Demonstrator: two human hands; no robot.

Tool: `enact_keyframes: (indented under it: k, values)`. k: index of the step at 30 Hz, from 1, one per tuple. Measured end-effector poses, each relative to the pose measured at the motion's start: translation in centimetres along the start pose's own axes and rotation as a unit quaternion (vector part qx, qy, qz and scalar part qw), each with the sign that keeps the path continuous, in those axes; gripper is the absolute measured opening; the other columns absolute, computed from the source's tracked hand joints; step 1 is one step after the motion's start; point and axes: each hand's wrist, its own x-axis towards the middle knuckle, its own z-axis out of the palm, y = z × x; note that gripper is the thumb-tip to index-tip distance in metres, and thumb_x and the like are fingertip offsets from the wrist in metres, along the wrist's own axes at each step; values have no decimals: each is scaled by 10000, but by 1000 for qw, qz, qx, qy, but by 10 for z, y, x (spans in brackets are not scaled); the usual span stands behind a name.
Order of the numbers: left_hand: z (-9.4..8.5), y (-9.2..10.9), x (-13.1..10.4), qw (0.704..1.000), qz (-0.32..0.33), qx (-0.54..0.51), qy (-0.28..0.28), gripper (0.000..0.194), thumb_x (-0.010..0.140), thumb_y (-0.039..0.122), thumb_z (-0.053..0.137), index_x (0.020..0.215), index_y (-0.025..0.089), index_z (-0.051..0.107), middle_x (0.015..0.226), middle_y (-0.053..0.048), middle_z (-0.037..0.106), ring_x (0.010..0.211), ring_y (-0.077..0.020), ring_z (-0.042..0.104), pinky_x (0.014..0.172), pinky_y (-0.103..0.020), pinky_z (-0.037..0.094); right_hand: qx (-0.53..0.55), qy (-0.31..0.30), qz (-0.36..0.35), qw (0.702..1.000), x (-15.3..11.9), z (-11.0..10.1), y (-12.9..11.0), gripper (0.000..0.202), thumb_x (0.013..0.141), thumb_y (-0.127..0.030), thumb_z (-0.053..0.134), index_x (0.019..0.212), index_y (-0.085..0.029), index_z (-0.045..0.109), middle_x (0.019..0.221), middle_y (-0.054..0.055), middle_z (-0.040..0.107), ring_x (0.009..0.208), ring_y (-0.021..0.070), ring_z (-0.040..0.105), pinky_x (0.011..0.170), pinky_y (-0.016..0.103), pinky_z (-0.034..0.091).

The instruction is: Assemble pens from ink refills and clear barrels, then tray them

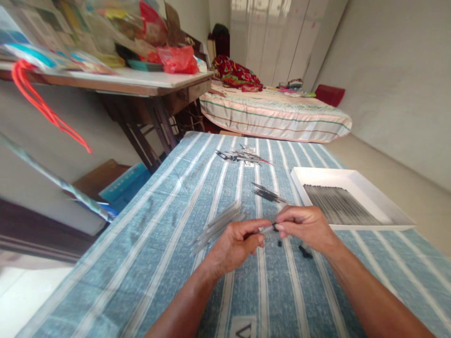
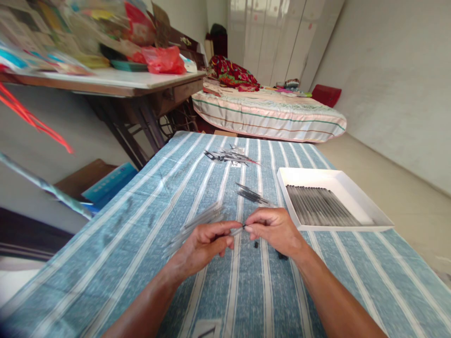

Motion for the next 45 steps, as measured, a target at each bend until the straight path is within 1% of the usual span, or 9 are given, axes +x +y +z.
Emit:
enact_keyframes:
  k: [12, 17, 20, 25, 32, 38, 41, 43, 45]
  values:
    - [0, -2, 0, 999, 0, 41, -15, 347, 760, 199, 543, 1088, 213, 655, 631, 22, 588, 495, -86, 426, 483, -213, 365, -139, -53, -53, 988, 0, 0, -11, 142, 775, -271, 616, 699, -155, 648, 638, 15, 613, 546, 110, 598, 530, 220, 472]
    - [0, -2, 0, 998, -18, 53, -5, 334, 758, 219, 541, 1068, 191, 661, 618, 21, 588, 485, -87, 423, 475, -212, 365, -105, -38, 9, 994, -1, 3, -4, 174, 749, -320, 631, 794, -154, 661, 643, 12, 636, 515, 122, 610, 505, 227, 486]
    - [0, 0, 0, 998, -27, 57, -5, 308, 759, 219, 538, 1038, 178, 662, 627, 22, 588, 493, -86, 436, 484, -210, 376, -133, -49, 29, 989, -1, 1, -3, 192, 758, -322, 620, 828, -151, 672, 556, -6, 618, 482, 117, 590, 499, 221, 473]
    - [-2, 2, 0, 996, -13, 83, -37, 228, 771, 200, 512, 936, 168, 666, 638, 23, 577, 531, -91, 468, 511, -208, 386, -193, -112, 23, 975, 1, -4, -7, 190, 808, -315, 567, 762, -156, 659, 498, -19, 589, 478, 102, 557, 510, 208, 432]
    - [-3, -2, 1, 992, 4, 114, -46, 217, 777, 192, 505, 932, 166, 655, 677, 21, 572, 573, -95, 473, 523, -200, 383, -172, -125, 63, 975, 1, -1, -1, 368, 852, -419, 487, 611, -159, 586, 456, -28, 538, 399, 76, 498, 427, 185, 377]
    - [-2, -1, 1, 995, 1, 96, -24, 224, 766, 196, 525, 943, 159, 657, 664, 18, 585, 569, -103, 488, 531, -210, 394, -98, -91, 75, 988, -1, -1, 5, 272, 793, -423, 576, 900, -173, 594, 645, -17, 611, 498, 97, 569, 492, 205, 434]
    - [-2, -1, 1, 994, 6, 105, -23, 232, 763, 197, 527, 945, 166, 666, 657, 21, 589, 565, -104, 488, 534, -212, 394, -118, -94, 57, 987, -2, 2, 5, 268, 813, -423, 547, 739, -168, 585, 578, -19, 594, 473, 92, 554, 488, 203, 430]
    - [-2, -1, 1, 994, 7, 103, -22, 235, 763, 201, 528, 952, 167, 663, 659, 21, 594, 561, -103, 488, 535, -213, 396, -152, -92, 49, 983, -2, 4, 5, 370, 846, -441, 490, 607, -167, 559, 479, -24, 550, 424, 83, 520, 466, 197, 414]
    - [-2, 0, 0, 995, 4, 95, -18, 234, 760, 199, 530, 953, 162, 657, 655, 22, 591, 555, -100, 483, 535, -213, 397, -161, -85, 56, 982, -3, 4, 5, 386, 847, -453, 481, 602, -167, 564, 457, -27, 535, 407, 80, 506, 449, 193, 404]
